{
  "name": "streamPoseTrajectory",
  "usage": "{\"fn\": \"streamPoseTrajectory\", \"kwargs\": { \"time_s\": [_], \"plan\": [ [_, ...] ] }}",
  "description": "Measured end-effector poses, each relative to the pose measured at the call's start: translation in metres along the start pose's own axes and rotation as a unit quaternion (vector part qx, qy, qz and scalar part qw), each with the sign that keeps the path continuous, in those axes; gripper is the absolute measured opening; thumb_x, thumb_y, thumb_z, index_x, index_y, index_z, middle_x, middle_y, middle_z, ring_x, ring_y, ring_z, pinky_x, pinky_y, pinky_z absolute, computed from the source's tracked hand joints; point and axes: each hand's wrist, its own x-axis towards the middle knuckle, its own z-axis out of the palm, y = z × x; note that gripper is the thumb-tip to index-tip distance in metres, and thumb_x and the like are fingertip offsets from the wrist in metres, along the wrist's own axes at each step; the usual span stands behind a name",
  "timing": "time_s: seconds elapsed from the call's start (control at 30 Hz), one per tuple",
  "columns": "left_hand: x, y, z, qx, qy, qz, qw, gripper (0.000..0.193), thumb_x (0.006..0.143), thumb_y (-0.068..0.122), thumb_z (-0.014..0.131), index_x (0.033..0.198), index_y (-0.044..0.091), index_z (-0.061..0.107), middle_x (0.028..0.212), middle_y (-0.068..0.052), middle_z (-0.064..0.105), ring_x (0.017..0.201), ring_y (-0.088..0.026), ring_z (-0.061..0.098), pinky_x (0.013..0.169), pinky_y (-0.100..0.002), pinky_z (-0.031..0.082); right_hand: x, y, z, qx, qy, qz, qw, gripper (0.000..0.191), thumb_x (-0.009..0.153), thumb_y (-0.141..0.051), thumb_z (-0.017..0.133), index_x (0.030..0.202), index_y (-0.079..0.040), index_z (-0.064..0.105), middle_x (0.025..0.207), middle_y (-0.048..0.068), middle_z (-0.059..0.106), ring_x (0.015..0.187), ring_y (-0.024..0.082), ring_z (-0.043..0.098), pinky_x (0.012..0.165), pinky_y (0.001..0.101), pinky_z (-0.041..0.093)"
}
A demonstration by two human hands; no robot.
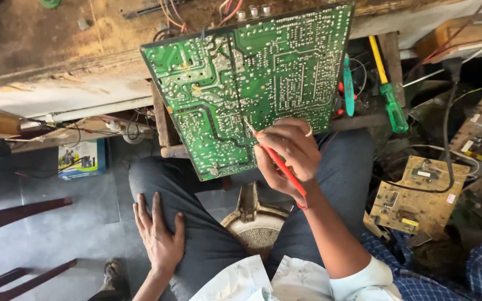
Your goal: The person sits on a chair with a green circuit board resting on their lap and probes its solder joints using a red multimeter test lead. They hold a remote control in the other hand, pressing its buttons while probing the board's IR receiver area, and continue probing different points on the board.
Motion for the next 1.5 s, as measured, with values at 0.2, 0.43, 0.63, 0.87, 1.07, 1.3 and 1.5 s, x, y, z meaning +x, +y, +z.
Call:
{"fn": "streamPoseTrajectory", "kwargs": {
  "time_s": [0.2,0.43,0.63,0.87,1.07,1.3,1.5],
  "plan": [
    [0.0032,0.0046,-0.0025,-0.006,-0.013,-0.016,1.000,0.069,0.091,0.027,0.065,0.153,0.006,0.044,0.165,-0.029,0.025,0.152,-0.053,0.020,0.121,-0.060,0.024,-0.0032,-0.0009,0.0060,-0.026,-0.001,0.006,1.000,0.028,0.084,0.002,0.081,0.110,-0.004,0.072,0.097,0.007,0.071,0.091,0.025,0.068,0.084,0.0347,0.054],
    [0.0032,0.0008,-0.0014,-0.005,-0.014,-0.018,1.000,0.070,0.090,0.027,0.066,0.152,0.006,0.044,0.165,-0.029,0.025,0.152,-0.053,0.020,0.122,-0.060,0.023,0.0000,-0.0034,0.0076,-0.043,-0.008,-0.005,0.999,0.024,0.085,0.002,0.078,0.107,-0.003,0.071,0.098,0.008,0.073,0.089,0.024,0.071,0.083,0.0349,0.056],
    [0.0034,0.0018,-0.0020,-0.002,-0.008,-0.012,1.000,0.069,0.090,0.026,0.065,0.152,0.005,0.044,0.164,-0.029,0.025,0.152,-0.053,0.021,0.122,-0.060,0.023,0.0035,-0.0073,0.0067,-0.062,-0.014,-0.011,0.998,0.021,0.088,0.004,0.078,0.107,-0.003,0.071,0.103,0.009,0.075,0.092,0.024,0.073,0.084,0.0339,0.059],
    [0.0030,0.0034,-0.0021,-0.005,-0.013,-0.019,1.000,0.069,0.090,0.027,0.065,0.153,0.006,0.044,0.165,-0.029,0.025,0.152,-0.052,0.020,0.121,-0.060,0.023,0.0042,-0.0056,0.0051,-0.069,-0.017,-0.020,0.997,0.021,0.087,0.003,0.077,0.106,-0.001,0.071,0.104,0.009,0.075,0.092,0.024,0.074,0.085,0.0345,0.059],
    [0.0022,0.0021,-0.0008,0.003,-0.017,-0.023,1.000,0.069,0.090,0.028,0.065,0.153,0.006,0.044,0.165,-0.029,0.024,0.152,-0.052,0.019,0.121,-0.060,0.023,0.0045,-0.0063,0.0061,-0.061,-0.017,-0.017,0.998,0.021,0.087,0.003,0.078,0.107,-0.001,0.071,0.104,0.010,0.075,0.092,0.024,0.074,0.083,0.0335,0.059],
    [-0.0001,0.0007,-0.0002,-0.001,0.002,-0.002,1.000,0.070,0.089,0.028,0.066,0.152,0.006,0.045,0.164,-0.030,0.028,0.151,-0.053,0.023,0.122,-0.059,0.025,0.0047,-0.0069,0.0016,-0.066,-0.023,-0.011,0.998,0.028,0.085,0.004,0.078,0.112,-0.003,0.071,0.107,0.008,0.074,0.092,0.024,0.072,0.082,0.0337,0.059],
    [0.0025,0.0015,0.0061,0.003,0.021,0.007,1.000,0.072,0.086,0.027,0.068,0.151,0.007,0.046,0.163,-0.031,0.030,0.150,-0.054,0.025,0.121,-0.059,0.025,0.0061,-0.0054,-0.0010,-0.056,-0.028,-0.009,0.998,0.033,0.084,0.004,0.078,0.114,-0.004,0.069,0.112,0.008,0.074,0.095,0.024,0.073,0.084,0.0341,0.059]
  ]
}}
